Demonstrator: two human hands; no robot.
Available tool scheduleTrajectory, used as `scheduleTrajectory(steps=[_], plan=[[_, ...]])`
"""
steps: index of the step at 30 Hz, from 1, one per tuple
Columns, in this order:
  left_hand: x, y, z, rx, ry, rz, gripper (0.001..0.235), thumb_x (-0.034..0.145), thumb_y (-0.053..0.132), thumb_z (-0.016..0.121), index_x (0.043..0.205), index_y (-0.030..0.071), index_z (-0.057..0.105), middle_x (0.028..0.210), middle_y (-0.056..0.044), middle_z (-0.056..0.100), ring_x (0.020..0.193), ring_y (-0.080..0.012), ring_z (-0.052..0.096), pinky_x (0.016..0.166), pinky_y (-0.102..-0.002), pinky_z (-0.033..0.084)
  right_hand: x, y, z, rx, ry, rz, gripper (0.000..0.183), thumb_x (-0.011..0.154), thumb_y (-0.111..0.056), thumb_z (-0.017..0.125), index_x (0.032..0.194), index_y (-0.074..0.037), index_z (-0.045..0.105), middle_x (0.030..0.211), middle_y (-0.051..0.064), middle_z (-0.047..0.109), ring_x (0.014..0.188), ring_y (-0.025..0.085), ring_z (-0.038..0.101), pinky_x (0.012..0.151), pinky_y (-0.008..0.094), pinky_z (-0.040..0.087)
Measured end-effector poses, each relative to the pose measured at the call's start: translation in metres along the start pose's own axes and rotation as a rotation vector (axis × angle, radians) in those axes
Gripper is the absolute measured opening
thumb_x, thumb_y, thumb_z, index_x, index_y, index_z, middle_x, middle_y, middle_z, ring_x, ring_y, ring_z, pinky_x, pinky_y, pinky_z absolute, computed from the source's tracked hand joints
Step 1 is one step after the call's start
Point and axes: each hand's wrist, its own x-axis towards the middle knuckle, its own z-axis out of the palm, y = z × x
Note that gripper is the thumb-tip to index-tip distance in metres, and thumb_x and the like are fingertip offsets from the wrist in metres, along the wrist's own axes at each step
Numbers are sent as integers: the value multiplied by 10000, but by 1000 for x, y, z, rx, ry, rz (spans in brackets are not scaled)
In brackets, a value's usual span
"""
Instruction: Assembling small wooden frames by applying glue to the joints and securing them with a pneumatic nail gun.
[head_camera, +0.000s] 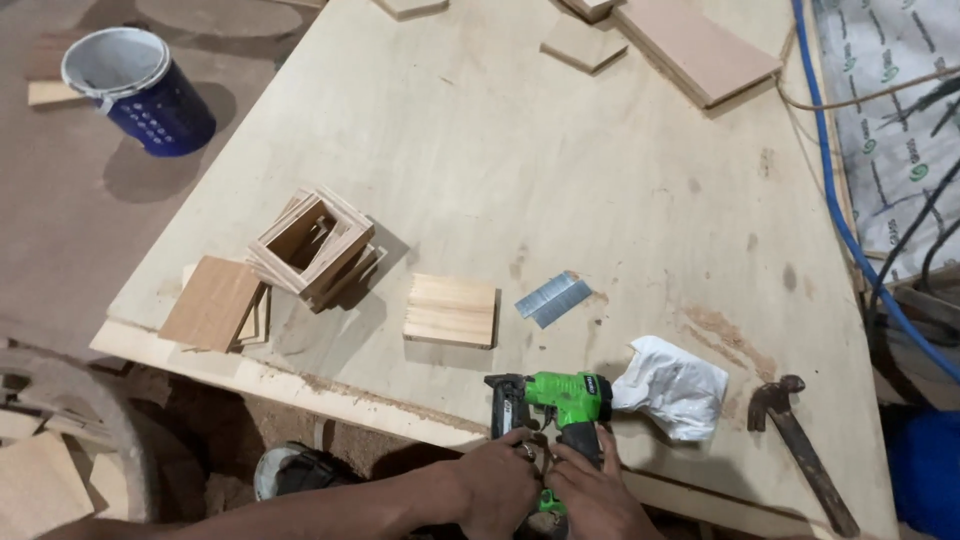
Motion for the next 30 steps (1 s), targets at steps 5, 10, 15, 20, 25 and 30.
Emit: scheduleTrajectory(steps=[5,10,15,20,25,30], plan=[[-17,-19,-85,-182,-312,253,272,809,252,579,828,88,795,946,-95,748,1065,-307,625,1256,-501,95,-4,3,21,137,-267,236,356,944,-525,584,1222,-303,598,1347,-112,538,1407,166,369,1149,706,-101],[-15,-11,-19,-113,-62,184,158,793,202,645,734,159,785,869,-38,741,1140,-276,579,1265,-465,175,-12,2,56,155,38,214,413,917,-556,516,1190,-304,697,1293,-118,653,1337,126,485,1103,671,34],[-26,-28,-82,-76,-173,241,193,798,262,648,682,170,771,736,-7,723,847,-199,656,1254,-414,202,-4,-16,53,177,150,362,388,906,-514,519,1079,-273,768,1176,-93,727,1279,142,560,1132,630,136],[-24,-22,-99,-131,-366,194,299,748,311,621,934,162,803,1079,-39,741,1190,-203,571,1264,-418,90,-28,42,118,-212,18,146,311,872,-418,546,1165,-419,648,1512,-191,403,1459,81,183,967,631,203],[-24,-13,-66,-226,-128,179,258,915,265,580,984,75,739,1118,-138,632,1112,-309,492,1156,-565,115,16,16,-47,1280,465,1102,545,741,-289,696,1237,-87,595,1158,203,714,986,325,685,869,409,511],[-13,3,-39,-172,610,98,416,842,156,537,1115,-114,694,1347,-378,555,936,-392,576,1029,-570,340,42,66,-53,2338,-69,1011,523,955,-420,510,1149,53,622,987,254,669,874,336,655,809,395,540]])
